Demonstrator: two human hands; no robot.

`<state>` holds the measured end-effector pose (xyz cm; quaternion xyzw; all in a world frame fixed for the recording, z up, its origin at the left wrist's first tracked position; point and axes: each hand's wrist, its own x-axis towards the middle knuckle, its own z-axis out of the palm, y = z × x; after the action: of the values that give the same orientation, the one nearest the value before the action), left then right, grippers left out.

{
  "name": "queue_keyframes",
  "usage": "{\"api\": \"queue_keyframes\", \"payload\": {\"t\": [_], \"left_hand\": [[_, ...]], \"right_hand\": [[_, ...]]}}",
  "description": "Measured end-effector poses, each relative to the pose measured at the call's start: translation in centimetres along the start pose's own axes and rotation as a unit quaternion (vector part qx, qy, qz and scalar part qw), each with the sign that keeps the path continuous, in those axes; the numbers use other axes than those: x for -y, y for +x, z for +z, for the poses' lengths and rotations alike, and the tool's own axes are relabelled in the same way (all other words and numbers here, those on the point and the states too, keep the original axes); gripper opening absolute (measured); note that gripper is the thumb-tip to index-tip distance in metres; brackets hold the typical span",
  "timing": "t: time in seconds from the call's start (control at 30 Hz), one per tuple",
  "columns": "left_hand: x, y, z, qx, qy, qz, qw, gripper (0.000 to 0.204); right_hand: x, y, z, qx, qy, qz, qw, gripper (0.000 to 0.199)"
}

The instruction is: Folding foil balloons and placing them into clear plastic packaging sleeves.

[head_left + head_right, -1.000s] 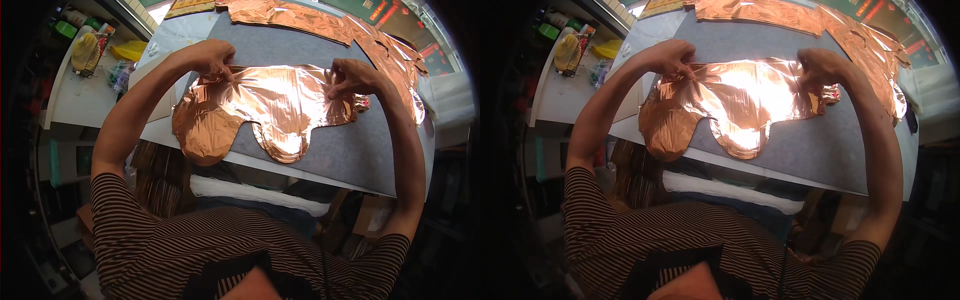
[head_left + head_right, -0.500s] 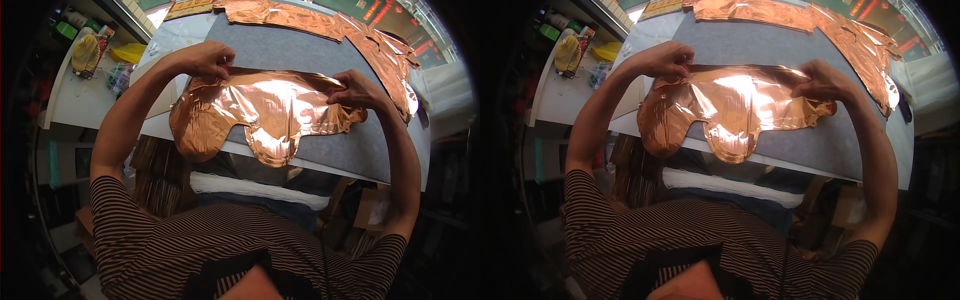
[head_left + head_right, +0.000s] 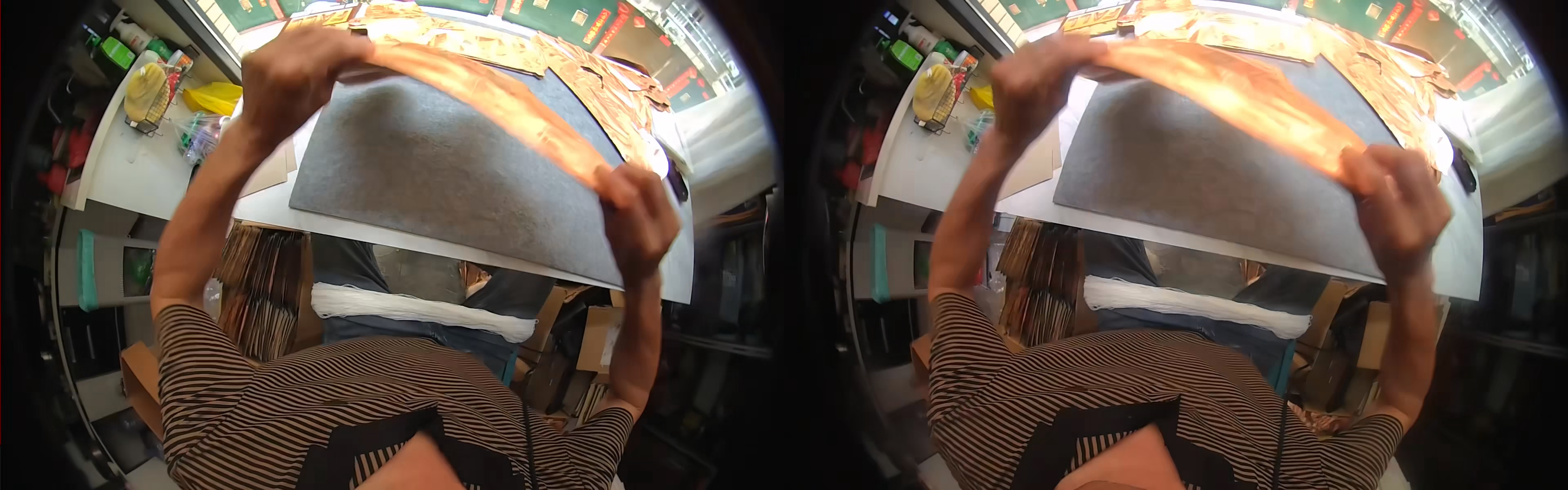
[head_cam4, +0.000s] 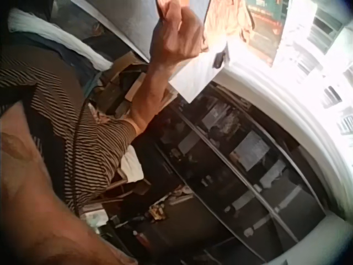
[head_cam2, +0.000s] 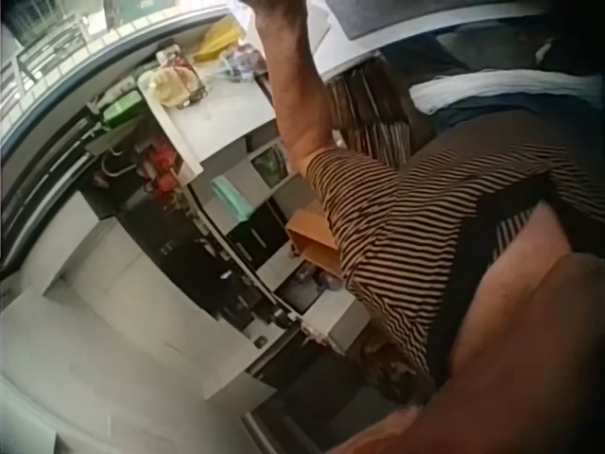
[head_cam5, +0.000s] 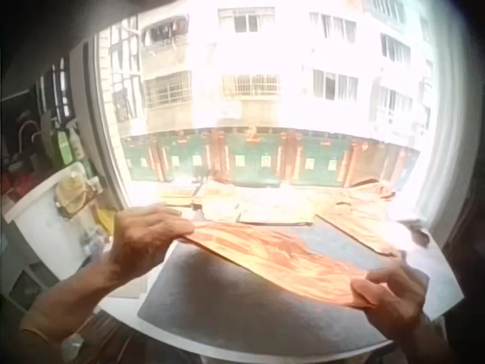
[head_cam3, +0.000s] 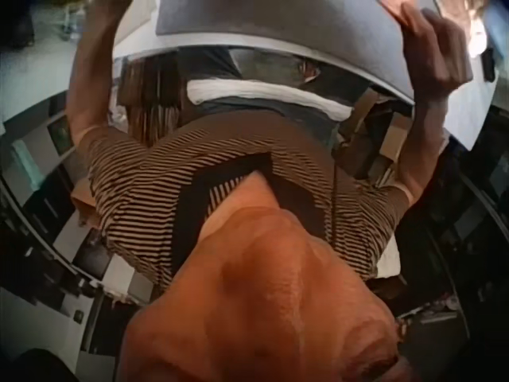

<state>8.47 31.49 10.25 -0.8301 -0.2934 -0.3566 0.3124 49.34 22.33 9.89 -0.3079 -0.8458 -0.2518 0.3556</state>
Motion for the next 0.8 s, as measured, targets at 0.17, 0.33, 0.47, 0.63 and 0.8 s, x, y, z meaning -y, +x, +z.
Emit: {"api": "queue_keyframes", "payload": {"t": [0.17,0.33,0.47,0.63,0.8], "left_hand": [[-6.5,-8.3,2.7,0.072,-0.080,-0.040,0.993,0.017],[-9.1,-10.9,2.1,0.176,-0.139,-0.127,0.966,0.029],[-9.7,-10.8,0.0,0.218,-0.198,-0.174,0.939,0.045],[-7.7,-11.0,0.1,0.166,-0.208,-0.350,0.898,0.051],[-4.7,-9.7,3.3,0.272,-0.149,-0.393,0.865,0.062]], "right_hand": [[3.4,-8.3,3.1,0.089,0.039,0.020,0.995,0.026],[4.8,-10.2,2.6,0.166,0.101,0.100,0.976,0.037],[4.0,-10.4,0.3,0.213,0.176,0.144,0.950,0.036],[3.2,-9.9,1.7,0.184,0.156,0.370,0.897,0.042],[2.8,-7.1,3.7,0.275,0.086,0.344,0.894,0.054]]}}
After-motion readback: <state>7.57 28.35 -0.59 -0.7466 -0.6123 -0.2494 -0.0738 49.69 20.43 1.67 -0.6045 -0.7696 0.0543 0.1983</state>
